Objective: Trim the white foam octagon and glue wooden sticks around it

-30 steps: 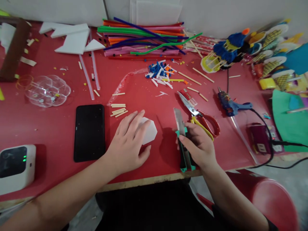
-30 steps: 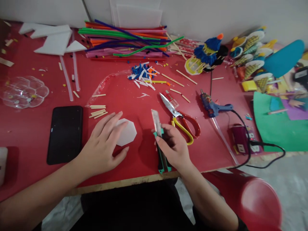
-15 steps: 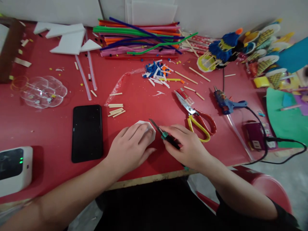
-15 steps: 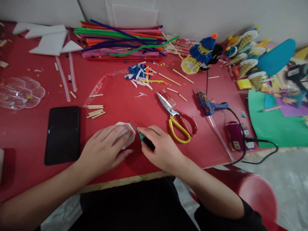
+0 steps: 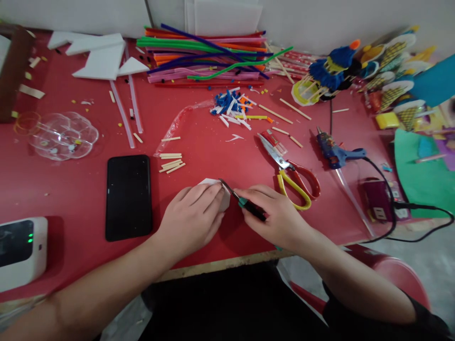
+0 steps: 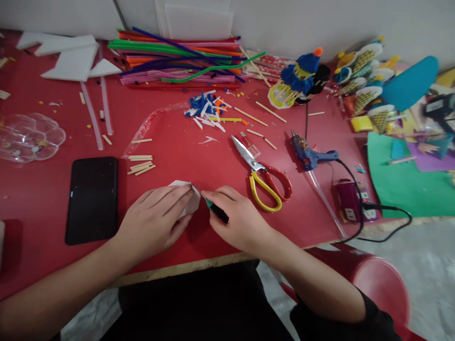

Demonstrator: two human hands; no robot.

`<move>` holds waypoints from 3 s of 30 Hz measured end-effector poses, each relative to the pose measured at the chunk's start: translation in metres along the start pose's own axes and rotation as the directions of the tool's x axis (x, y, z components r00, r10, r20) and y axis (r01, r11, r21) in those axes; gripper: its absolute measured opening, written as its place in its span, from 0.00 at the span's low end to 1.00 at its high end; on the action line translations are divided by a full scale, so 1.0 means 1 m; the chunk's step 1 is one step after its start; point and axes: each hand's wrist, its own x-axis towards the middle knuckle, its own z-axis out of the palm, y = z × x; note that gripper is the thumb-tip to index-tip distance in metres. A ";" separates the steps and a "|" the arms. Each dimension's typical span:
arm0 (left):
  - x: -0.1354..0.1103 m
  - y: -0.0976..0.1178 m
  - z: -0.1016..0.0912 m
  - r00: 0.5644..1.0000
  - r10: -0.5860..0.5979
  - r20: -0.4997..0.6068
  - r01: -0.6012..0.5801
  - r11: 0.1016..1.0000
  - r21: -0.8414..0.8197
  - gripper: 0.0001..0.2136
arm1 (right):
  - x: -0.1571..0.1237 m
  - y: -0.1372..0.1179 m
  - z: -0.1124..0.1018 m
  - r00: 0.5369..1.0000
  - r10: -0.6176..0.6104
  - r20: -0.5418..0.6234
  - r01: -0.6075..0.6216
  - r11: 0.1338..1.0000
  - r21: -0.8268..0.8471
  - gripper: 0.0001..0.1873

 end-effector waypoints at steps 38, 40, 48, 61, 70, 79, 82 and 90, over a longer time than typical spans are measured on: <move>-0.001 0.004 0.003 1.000 -0.004 0.030 0.004 1.000 0.004 0.18 | 0.011 -0.017 -0.006 0.985 0.003 0.172 0.034 0.977 -0.211 0.25; -0.002 0.004 0.004 0.999 -0.007 0.050 0.007 1.000 -0.003 0.18 | 0.009 -0.018 -0.008 0.983 0.011 0.182 0.027 0.979 -0.203 0.25; -0.001 0.003 0.006 0.999 -0.003 0.050 0.005 0.999 -0.035 0.19 | -0.005 -0.020 -0.016 0.975 0.031 0.218 -0.001 0.991 -0.135 0.24; 0.000 -0.004 0.001 0.999 -0.019 0.051 0.026 0.988 -0.149 0.20 | -0.024 -0.016 -0.033 0.981 0.121 0.152 -0.113 0.992 -0.059 0.21; -0.001 -0.018 -0.010 0.992 -0.102 -0.068 0.086 0.975 -0.206 0.32 | 0.025 -0.016 -0.028 0.950 0.312 0.010 -0.301 0.925 -0.232 0.07; -0.011 -0.010 0.002 0.968 -0.237 0.082 0.247 0.960 -0.136 0.39 | 0.068 -0.022 -0.007 0.938 0.255 0.237 -0.185 0.942 -0.279 0.09; -0.010 -0.009 0.001 0.970 -0.235 0.064 0.243 0.958 -0.153 0.35 | 0.073 -0.019 -0.006 0.933 0.265 0.245 -0.197 0.943 -0.267 0.12; -0.006 -0.012 0.000 0.977 -0.197 -0.076 0.173 0.953 -0.249 0.31 | 0.102 0.001 -0.023 0.950 0.311 0.003 -0.290 0.891 -0.349 0.12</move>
